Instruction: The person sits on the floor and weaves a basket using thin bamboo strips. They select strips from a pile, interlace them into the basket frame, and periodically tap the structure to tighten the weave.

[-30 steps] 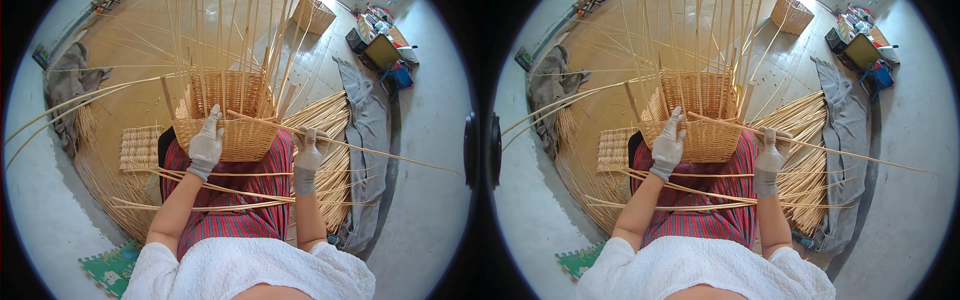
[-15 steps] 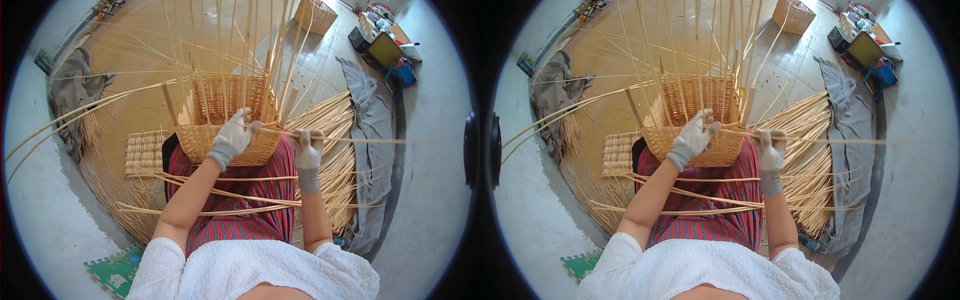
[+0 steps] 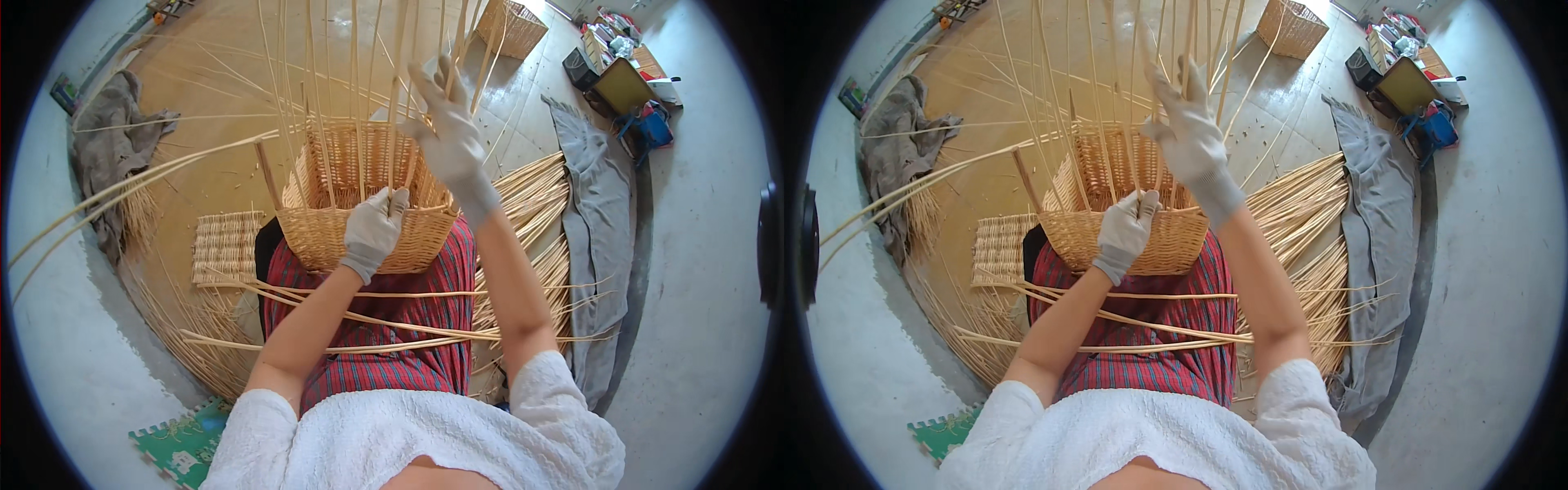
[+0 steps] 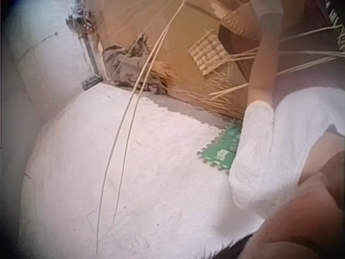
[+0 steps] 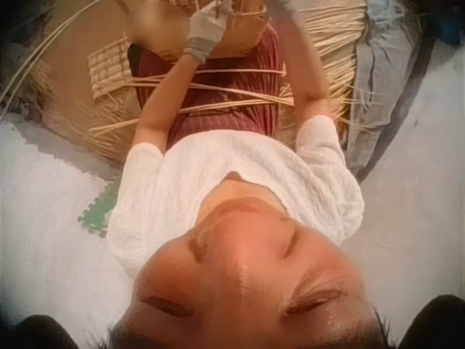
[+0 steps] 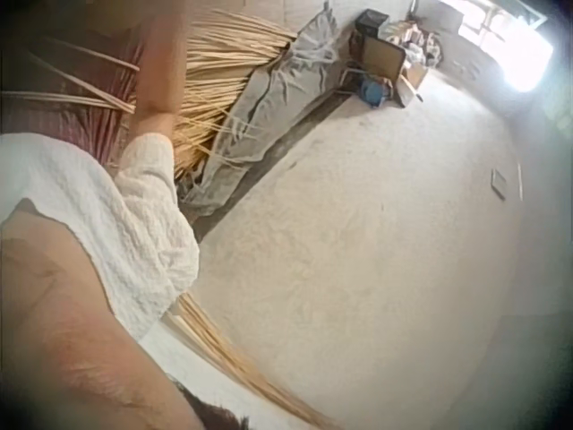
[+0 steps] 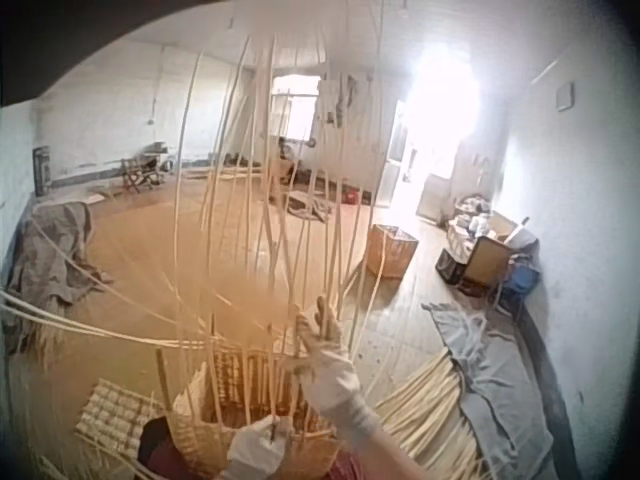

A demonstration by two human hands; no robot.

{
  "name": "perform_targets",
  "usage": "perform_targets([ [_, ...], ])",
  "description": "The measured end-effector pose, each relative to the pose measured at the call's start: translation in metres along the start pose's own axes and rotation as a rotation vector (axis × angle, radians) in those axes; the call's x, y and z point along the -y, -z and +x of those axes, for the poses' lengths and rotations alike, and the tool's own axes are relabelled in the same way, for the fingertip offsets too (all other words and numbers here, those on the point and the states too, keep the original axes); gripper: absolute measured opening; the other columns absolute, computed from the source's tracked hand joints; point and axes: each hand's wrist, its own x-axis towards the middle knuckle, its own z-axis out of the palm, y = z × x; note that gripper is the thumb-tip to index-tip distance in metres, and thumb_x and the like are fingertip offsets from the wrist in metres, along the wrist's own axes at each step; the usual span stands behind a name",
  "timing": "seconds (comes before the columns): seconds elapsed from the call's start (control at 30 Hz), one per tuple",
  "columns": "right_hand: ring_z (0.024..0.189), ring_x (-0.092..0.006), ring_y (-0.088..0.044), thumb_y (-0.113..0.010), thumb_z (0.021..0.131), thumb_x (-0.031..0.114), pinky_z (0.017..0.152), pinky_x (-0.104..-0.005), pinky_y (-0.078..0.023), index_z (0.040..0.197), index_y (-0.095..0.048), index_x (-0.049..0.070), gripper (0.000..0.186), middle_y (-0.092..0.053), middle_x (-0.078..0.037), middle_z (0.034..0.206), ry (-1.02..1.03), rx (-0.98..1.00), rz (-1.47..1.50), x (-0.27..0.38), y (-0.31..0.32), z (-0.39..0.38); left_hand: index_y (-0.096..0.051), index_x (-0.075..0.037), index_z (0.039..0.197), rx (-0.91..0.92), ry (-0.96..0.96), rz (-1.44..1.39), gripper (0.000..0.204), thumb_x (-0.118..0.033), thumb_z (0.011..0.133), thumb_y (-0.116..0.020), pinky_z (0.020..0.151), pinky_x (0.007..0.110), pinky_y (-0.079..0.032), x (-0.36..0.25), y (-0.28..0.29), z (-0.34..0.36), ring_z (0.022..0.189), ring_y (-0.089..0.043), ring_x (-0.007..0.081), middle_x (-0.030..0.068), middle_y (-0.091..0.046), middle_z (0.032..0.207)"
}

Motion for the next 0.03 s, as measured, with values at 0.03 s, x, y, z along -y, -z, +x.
perform_targets([
  [0.03, 0.151, -0.0340, -0.026, -0.070, 0.093, 0.013, 0.119, -0.0423, -0.031, 0.151, -0.046, 0.015, 0.062, -0.027, -0.015, 0.164, 0.007, -0.007, -0.068, -0.0222, -0.0105, 0.0203, -0.069, -0.007, 0.122, -0.009, 0.066, 0.026, 0.047, -0.046, 0.096, -0.064, 0.088, 0.041, -0.055, -0.0101, -0.0062, 0.0041, 0.104, -0.070, 0.0338, 0.0231, -0.071, 0.106],
])
